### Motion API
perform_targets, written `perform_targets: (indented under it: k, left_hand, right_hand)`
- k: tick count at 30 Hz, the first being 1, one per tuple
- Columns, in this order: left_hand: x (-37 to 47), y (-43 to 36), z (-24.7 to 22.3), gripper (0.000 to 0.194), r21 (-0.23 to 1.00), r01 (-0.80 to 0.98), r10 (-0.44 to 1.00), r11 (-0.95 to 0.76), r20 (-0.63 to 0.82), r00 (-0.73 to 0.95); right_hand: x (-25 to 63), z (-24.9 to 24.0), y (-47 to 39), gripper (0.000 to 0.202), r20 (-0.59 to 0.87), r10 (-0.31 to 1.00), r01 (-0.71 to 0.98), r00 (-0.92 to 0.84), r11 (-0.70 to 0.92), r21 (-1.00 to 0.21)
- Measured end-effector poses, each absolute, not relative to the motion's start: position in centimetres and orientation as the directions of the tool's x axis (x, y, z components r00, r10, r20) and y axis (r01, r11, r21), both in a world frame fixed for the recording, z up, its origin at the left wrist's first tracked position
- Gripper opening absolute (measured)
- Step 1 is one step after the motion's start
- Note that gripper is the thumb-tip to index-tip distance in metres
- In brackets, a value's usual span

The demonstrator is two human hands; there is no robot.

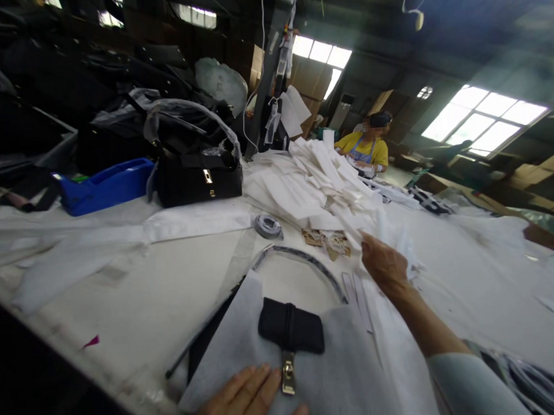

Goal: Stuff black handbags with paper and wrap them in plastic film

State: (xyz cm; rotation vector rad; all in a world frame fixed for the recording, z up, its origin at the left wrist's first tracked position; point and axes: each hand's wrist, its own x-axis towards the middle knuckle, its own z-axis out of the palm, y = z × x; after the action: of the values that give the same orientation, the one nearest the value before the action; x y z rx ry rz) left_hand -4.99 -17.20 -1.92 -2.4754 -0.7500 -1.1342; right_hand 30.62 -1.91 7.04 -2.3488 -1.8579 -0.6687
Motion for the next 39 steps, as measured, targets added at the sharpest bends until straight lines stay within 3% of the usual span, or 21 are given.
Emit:
perform_targets:
  k: [2,5,7,10,15,20,24,28,33,39]
  left_hand:
    - [-5.4,-17.5,-0.7,0.034,-0.067,0.523,0.330,-0.850,0.705,0.627]
    - [-5.7,-17.7,0.0,0.038,-0.052,0.476,0.320,-0.878,0.676,0.664]
    - [-5.7,-17.8,0.0,0.037,-0.034,0.470,0.324,-0.882,0.681,0.656]
    - [-5.6,-18.1,-0.3,0.036,-0.022,0.461,0.327,-0.887,0.676,0.661]
    - [-5.8,-18.5,-0.4,0.036,-0.039,0.446,0.326,-0.894,0.625,0.709]
    - [-6.1,-18.7,-0.9,0.026,-0.044,0.432,0.307,-0.901,0.639,0.706]
    - [-5.9,-18.7,-1.0,0.021,-0.047,0.451,0.329,-0.891,0.618,0.714]
    - [-6.0,-18.8,-1.1,0.021,-0.099,0.449,0.295,-0.888,0.627,0.721]
    - [-6.2,-18.8,-1.3,0.024,-0.107,0.438,0.267,-0.893,0.657,0.705]
    - [-6.7,-19.0,-1.2,0.030,-0.114,0.487,0.270,-0.866,0.712,0.648]
  right_hand:
    - [28.6,9.7,-5.2,0.036,0.523,0.839,0.954,0.151,-0.261,0.144]
    - [23.9,12.1,-11.5,0.033,0.609,0.770,0.980,-0.190,0.111,0.166]
    - [20.6,12.0,-15.9,0.034,0.540,0.741,0.916,-0.399,0.352,0.193]
    - [17.0,9.4,-20.7,0.038,0.392,0.757,0.852,-0.523,0.479,0.213]
    - [15.3,5.2,-23.3,0.046,0.326,0.818,0.880,-0.474,0.451,0.149]
    - [14.3,5.5,-23.4,0.049,0.260,0.864,0.902,-0.431,0.418,0.106]
    - [13.8,5.4,-22.8,0.048,0.324,0.823,0.881,-0.466,0.466,0.083]
    - [13.7,4.5,-22.7,0.046,0.381,0.819,0.892,-0.430,0.452,0.035]
    - [13.3,4.9,-23.9,0.037,0.297,0.861,0.897,-0.412,0.440,-0.030]
    - [13.0,3.9,-24.5,0.044,0.266,0.887,0.914,-0.378,0.404,-0.046]
